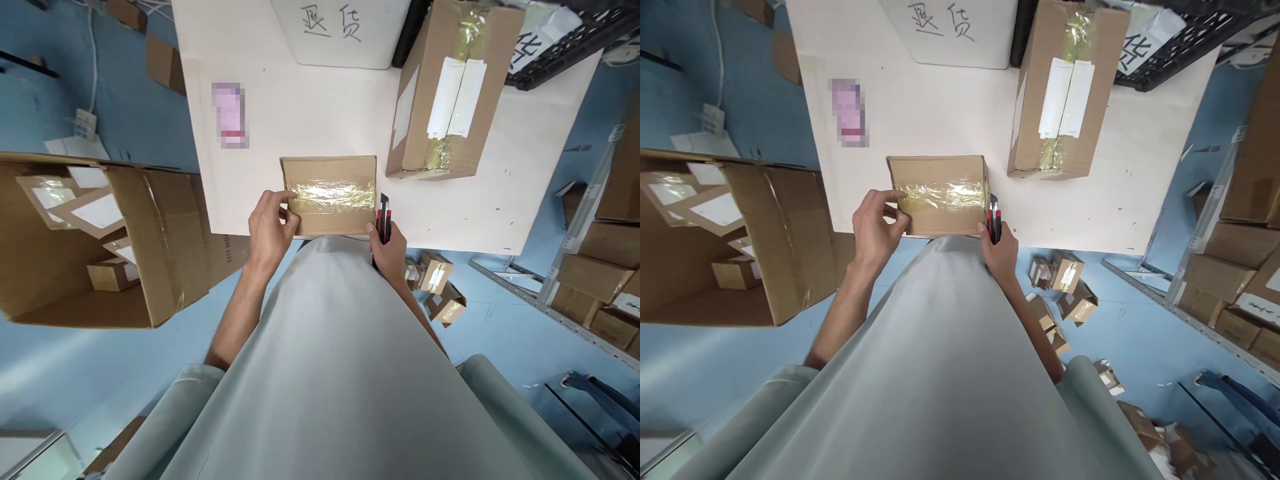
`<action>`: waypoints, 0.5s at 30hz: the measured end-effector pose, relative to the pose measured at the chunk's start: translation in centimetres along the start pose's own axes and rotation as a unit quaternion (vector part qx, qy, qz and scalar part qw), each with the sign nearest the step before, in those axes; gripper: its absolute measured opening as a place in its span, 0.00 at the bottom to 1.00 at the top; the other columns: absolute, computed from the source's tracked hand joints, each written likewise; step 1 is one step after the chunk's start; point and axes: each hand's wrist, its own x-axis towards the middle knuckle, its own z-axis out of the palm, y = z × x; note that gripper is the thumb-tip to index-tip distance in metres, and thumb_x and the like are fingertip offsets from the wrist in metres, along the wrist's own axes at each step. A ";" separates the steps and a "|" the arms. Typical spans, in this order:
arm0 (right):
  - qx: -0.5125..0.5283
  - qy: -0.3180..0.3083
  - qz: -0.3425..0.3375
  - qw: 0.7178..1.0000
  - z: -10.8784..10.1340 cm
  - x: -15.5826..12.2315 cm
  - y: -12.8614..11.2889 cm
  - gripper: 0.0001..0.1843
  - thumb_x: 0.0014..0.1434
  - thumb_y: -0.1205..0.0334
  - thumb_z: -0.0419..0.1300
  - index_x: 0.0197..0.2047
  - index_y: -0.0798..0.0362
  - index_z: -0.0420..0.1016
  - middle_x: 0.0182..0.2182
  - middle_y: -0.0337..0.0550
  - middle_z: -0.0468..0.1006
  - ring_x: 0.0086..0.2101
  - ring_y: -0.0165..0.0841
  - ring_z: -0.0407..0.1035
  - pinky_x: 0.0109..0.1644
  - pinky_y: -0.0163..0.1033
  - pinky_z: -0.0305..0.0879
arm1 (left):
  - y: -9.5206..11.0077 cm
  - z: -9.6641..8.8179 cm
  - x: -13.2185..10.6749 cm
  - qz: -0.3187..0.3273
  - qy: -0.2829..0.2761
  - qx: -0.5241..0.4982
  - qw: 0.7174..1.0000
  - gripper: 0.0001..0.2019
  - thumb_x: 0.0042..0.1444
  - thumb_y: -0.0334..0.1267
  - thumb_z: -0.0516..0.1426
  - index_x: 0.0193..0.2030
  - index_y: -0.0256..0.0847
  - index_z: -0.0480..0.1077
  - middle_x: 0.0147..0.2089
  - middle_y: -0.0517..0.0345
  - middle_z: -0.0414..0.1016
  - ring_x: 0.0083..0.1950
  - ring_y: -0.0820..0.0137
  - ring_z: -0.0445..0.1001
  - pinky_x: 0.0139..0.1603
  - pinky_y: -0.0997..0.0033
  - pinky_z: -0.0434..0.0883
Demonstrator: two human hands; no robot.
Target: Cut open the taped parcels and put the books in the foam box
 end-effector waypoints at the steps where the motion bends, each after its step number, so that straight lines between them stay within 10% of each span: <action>1: 0.012 0.013 0.009 1.000 0.1 -0.1 0.0 0.22 0.76 0.34 0.55 0.45 0.44 0.73 0.34 0.40 0.78 0.36 0.42 0.77 0.40 0.41 0.70 | 0.0 0.1 0.0 0.000 0.006 0.001 1.000 0.21 0.59 0.26 0.58 0.56 0.47 0.78 0.54 0.56 0.81 0.39 0.67 0.80 0.49 0.63 0.80; 11: 0.070 0.029 0.017 0.997 -0.3 0.4 -0.8 0.23 0.71 0.31 0.60 0.39 0.42 0.66 0.27 0.32 0.72 0.28 0.39 0.74 0.40 0.42 0.70 | -1.3 0.0 0.2 -0.002 0.040 -0.020 0.999 0.20 0.57 0.24 0.57 0.53 0.45 0.79 0.53 0.55 0.81 0.37 0.70 0.76 0.43 0.65 0.76; 15: 0.014 0.025 0.011 1.000 -1.1 0.6 -1.5 0.24 0.71 0.30 0.59 0.41 0.43 0.67 0.28 0.34 0.74 0.29 0.40 0.76 0.40 0.41 0.69 | -0.3 -0.9 0.6 0.040 0.059 -0.035 0.997 0.15 0.64 0.31 0.61 0.55 0.47 0.79 0.62 0.48 0.78 0.56 0.58 0.81 0.52 0.58 0.82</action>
